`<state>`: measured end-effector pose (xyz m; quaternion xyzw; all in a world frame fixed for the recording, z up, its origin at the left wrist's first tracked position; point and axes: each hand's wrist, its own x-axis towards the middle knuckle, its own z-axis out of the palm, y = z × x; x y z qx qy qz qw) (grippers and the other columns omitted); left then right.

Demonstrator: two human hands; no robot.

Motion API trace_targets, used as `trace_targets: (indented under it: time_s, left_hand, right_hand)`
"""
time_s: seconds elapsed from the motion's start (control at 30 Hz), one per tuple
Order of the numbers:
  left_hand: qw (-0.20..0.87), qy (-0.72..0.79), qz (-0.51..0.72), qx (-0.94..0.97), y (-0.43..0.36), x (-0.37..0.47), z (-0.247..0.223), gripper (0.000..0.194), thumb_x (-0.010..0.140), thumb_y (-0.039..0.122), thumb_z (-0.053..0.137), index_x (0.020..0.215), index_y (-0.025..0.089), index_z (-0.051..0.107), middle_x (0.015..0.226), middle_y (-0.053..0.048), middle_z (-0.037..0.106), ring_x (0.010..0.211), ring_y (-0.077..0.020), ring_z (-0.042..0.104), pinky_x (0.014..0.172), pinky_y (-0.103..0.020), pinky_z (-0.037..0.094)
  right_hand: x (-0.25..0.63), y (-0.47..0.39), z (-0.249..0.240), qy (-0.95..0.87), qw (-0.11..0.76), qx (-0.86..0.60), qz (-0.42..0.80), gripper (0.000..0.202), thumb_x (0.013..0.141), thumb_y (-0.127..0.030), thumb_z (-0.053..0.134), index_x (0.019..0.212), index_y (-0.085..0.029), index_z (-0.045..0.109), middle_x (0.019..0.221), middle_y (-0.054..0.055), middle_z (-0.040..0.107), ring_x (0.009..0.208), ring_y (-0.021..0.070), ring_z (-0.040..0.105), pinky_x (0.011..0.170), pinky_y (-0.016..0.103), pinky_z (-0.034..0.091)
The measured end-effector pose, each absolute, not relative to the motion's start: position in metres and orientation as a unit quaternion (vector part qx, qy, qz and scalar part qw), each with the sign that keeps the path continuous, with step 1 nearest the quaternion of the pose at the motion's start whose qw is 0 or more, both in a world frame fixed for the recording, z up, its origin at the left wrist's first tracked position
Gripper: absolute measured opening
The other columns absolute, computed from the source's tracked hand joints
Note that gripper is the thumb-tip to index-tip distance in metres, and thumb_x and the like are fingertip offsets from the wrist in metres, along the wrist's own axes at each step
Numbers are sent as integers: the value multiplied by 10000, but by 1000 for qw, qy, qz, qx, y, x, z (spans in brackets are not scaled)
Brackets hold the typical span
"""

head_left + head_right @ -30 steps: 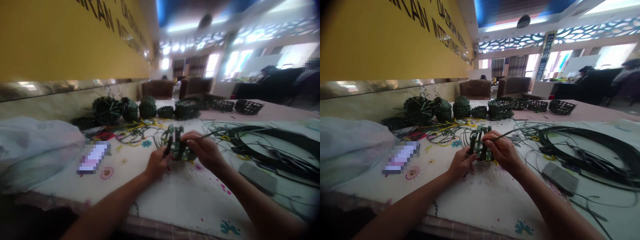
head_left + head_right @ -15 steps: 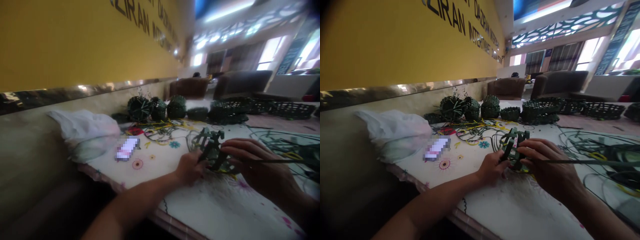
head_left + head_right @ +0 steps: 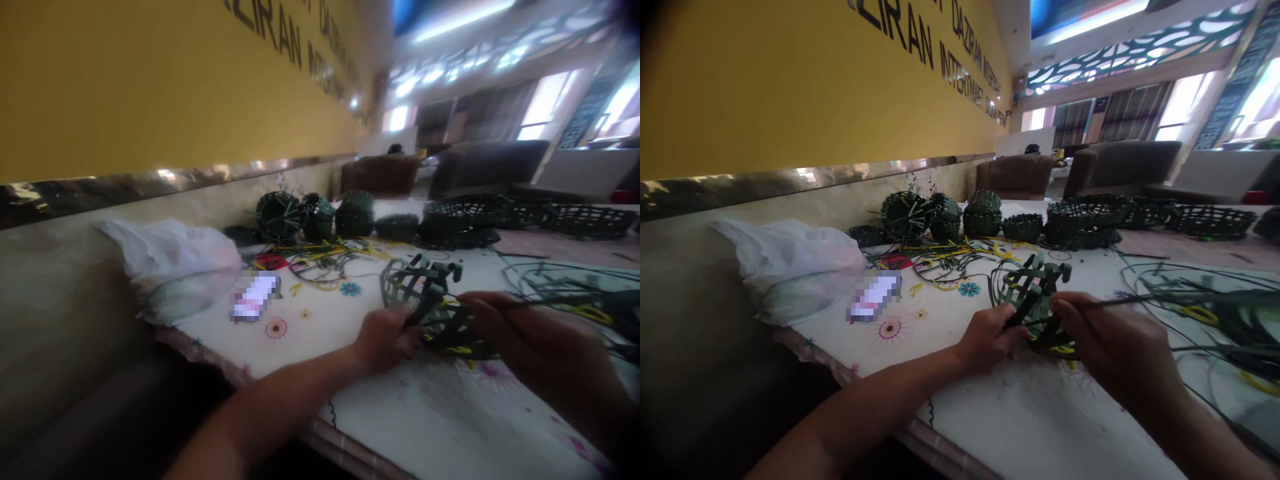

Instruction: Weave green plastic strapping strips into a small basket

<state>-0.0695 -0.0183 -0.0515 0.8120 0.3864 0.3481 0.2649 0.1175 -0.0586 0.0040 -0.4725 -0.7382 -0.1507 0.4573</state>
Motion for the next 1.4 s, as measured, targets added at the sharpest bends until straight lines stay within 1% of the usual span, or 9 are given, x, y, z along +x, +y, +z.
trace_targets:
  time_s: [0.13, 0.23, 0.4, 0.63, 0.8, 1.03, 1.2, 1.3, 1.4]
  left_hand:
    - [293, 362, 370, 804, -19, -69, -52, 100, 844, 247, 573, 770, 191, 535, 636, 21, 562, 622, -143, 581, 582, -220, 441]
    - [359, 345, 390, 774, -15, -69, -56, 173, 860, 310, 554, 749, 187, 505, 653, 23, 550, 537, -114, 559, 495, -199, 431]
    - [497, 321, 430, 683, -11, -68, -60, 217, 836, 382, 581, 824, 171, 531, 724, 19, 571, 470, -99, 562, 409, -206, 468]
    - [540, 331, 515, 578, -3, -71, -50, 282, 755, 398, 665, 761, 151, 530, 664, 11, 560, 539, -113, 577, 432, -216, 520]
    - [536, 343, 548, 543, 3, -74, -49, 278, 764, 398, 651, 786, 147, 532, 678, 15, 579, 506, -111, 602, 452, -228, 536]
    - [486, 358, 582, 545, 5, -75, -51, 280, 766, 389, 657, 764, 154, 503, 709, 22, 561, 533, -129, 632, 487, -265, 571]
    - [466, 360, 589, 554, 5, -73, -52, 266, 799, 391, 629, 782, 163, 493, 732, 23, 551, 579, -132, 641, 507, -265, 581]
    - [461, 365, 582, 562, 2, -73, -52, 260, 805, 383, 630, 777, 161, 496, 748, 19, 556, 593, -129, 643, 509, -252, 575]
    - [468, 364, 576, 562, -1, -73, -50, 265, 801, 388, 639, 782, 160, 506, 750, 13, 576, 606, -133, 645, 516, -252, 576]
  right_hand:
    - [119, -62, 22, -579, 515, -531, 342, 433, 774, -598, 610, 726, -176, 695, 592, 75, 681, 557, 231, 662, 538, 334, 538]
    - [124, -59, 32, -494, 511, -487, 508, 428, 669, -554, 711, 779, -141, 706, 559, 46, 639, 579, 222, 666, 536, 318, 550]
    - [122, -56, 25, -538, 548, -546, 337, 336, 794, -456, 628, 836, -134, 712, 668, 58, 670, 529, 160, 595, 443, 259, 468]
    - [101, -65, 10, -696, 501, -499, -127, 271, 908, -256, 504, 735, -153, 685, 736, 44, 617, 678, 151, 590, 635, 267, 417]
    - [105, -54, -2, -662, 431, -582, -193, 262, 870, -234, 475, 664, -157, 617, 684, 57, 613, 645, 174, 564, 599, 286, 358]
    - [114, -48, 1, -644, 138, -742, -127, 477, 929, -405, 461, 541, -167, 604, 534, 58, 560, 466, 148, 455, 498, 288, 224]
    - [97, -72, 8, -692, 236, -563, -384, 347, 903, -294, 570, 582, -167, 606, 605, 51, 587, 620, 191, 520, 611, 315, 310]
    - [86, -72, 0, -780, 291, -423, -359, 286, 936, -245, 537, 676, -178, 637, 732, 47, 644, 737, 190, 535, 707, 314, 354]
    - [78, -62, -16, -799, 291, -412, -327, 164, 943, -226, 540, 1008, -140, 664, 1037, 111, 668, 987, 242, 518, 838, 357, 351]
